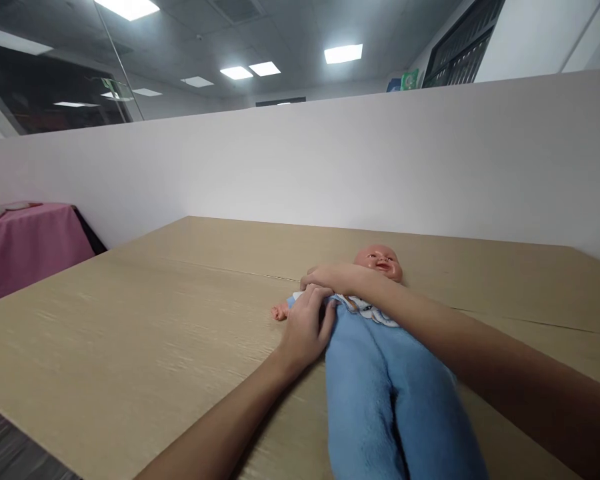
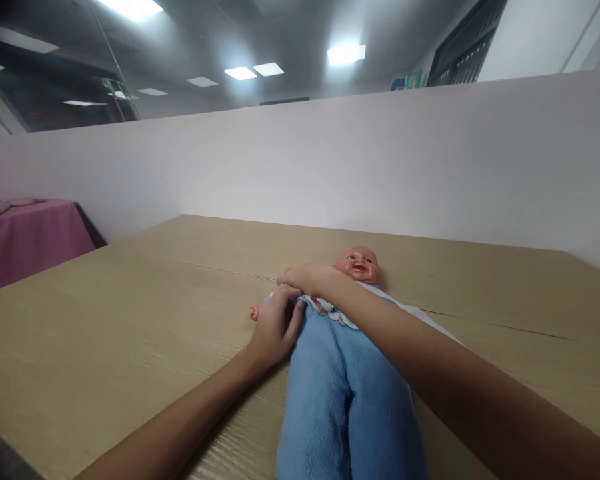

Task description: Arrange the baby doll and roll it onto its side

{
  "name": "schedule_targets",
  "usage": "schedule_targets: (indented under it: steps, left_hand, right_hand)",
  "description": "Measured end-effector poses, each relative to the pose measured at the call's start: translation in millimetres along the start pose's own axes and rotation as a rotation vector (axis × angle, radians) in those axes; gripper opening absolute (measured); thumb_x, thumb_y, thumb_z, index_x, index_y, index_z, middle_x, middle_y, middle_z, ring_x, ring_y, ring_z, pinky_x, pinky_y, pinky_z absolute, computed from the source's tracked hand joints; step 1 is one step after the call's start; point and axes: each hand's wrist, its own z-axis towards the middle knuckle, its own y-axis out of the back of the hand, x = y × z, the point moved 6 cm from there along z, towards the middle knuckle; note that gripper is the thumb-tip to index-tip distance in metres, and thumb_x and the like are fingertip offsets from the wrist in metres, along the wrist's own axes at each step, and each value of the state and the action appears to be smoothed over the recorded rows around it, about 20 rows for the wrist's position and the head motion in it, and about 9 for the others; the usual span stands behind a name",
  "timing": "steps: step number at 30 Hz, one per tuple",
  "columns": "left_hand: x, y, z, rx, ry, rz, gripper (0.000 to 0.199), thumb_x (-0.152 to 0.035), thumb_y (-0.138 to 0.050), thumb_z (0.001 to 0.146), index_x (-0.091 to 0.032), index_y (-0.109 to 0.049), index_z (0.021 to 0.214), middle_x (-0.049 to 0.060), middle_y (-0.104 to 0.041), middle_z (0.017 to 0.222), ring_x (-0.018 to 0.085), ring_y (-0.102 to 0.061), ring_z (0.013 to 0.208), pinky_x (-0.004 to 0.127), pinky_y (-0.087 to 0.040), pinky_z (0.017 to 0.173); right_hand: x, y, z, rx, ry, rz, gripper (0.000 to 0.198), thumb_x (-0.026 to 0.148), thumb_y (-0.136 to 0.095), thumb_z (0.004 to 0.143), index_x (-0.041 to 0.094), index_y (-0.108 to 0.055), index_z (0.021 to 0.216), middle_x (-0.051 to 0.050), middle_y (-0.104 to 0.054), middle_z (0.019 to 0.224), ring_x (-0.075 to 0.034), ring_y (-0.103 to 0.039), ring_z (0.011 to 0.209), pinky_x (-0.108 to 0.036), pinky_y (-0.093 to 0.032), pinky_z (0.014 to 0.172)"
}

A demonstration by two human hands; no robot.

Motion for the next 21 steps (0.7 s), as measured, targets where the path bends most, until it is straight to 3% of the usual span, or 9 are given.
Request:
schedule_targets:
  steps: [5, 10, 16, 19, 21]
  left_hand:
    - [-1.9, 1.6, -0.7, -0.005, 0.031, -0.035, 0.017, -0.025, -0.052, 0.106, -0.021, -0.059, 0.121, 0.009, -0.067, 0.11, 0.024, -0.063, 0.105, 0.038, -0.048, 0.092]
    - [-7.0, 0.8, -5.4, -0.001, -0.055, -0.014, 0.016, -0.023, -0.059, 0.102, -0.021, -0.062, 0.118, 0.009, -0.066, 0.106, 0.023, -0.063, 0.1, 0.037, -0.051, 0.088]
    - [-24.8, 18.0, -13.6, -0.22, -0.339, 0.162, 0.035, -0.012, -0.068, 0.092, -0.025, -0.063, 0.124, 0.013, -0.057, 0.133, 0.027, -0.057, 0.118, 0.044, -0.048, 0.101]
    - [-31.7, 20.2, -15.3, -0.199, -0.437, 0.094, 0.036, -0.007, -0.062, 0.091, -0.024, -0.059, 0.123, 0.013, -0.058, 0.134, 0.029, -0.055, 0.127, 0.052, -0.043, 0.11]
    - [-30.1, 19.4, -12.9, -0.164, -0.368, -0.067, 0.029, -0.009, -0.058, 0.094, -0.023, -0.057, 0.12, 0.011, -0.064, 0.126, 0.028, -0.057, 0.121, 0.052, -0.043, 0.11]
  right_hand:
    - [2.0, 18.2, -24.8, -0.19, -0.041, 0.09, 0.022, 0.032, -0.079, 0.088, 0.02, -0.07, 0.106, -0.006, -0.074, 0.108, -0.026, -0.068, 0.1, -0.045, -0.054, 0.094]
    - [-19.6, 33.4, -64.6, -0.419, -0.108, 0.323, 0.028, 0.023, -0.061, 0.089, 0.026, -0.059, 0.117, -0.004, -0.074, 0.117, -0.024, -0.071, 0.11, -0.038, -0.055, 0.096]
    - [-27.4, 27.2, -81.3, -0.466, -0.132, 0.459, 0.031, 0.016, -0.059, 0.078, 0.024, -0.063, 0.109, -0.003, -0.076, 0.11, -0.022, -0.073, 0.104, -0.037, -0.057, 0.093]
    - [-14.8, 24.8, -79.8, -0.474, -0.14, 0.444, 0.035, 0.01, -0.057, 0.073, 0.024, -0.069, 0.103, -0.003, -0.076, 0.11, -0.023, -0.072, 0.105, -0.037, -0.057, 0.093]
    - [-6.7, 21.9, -79.1, -0.467, -0.148, 0.433, 0.033, 0.01, -0.059, 0.073, 0.023, -0.072, 0.1, -0.004, -0.077, 0.108, -0.023, -0.072, 0.104, -0.038, -0.058, 0.093]
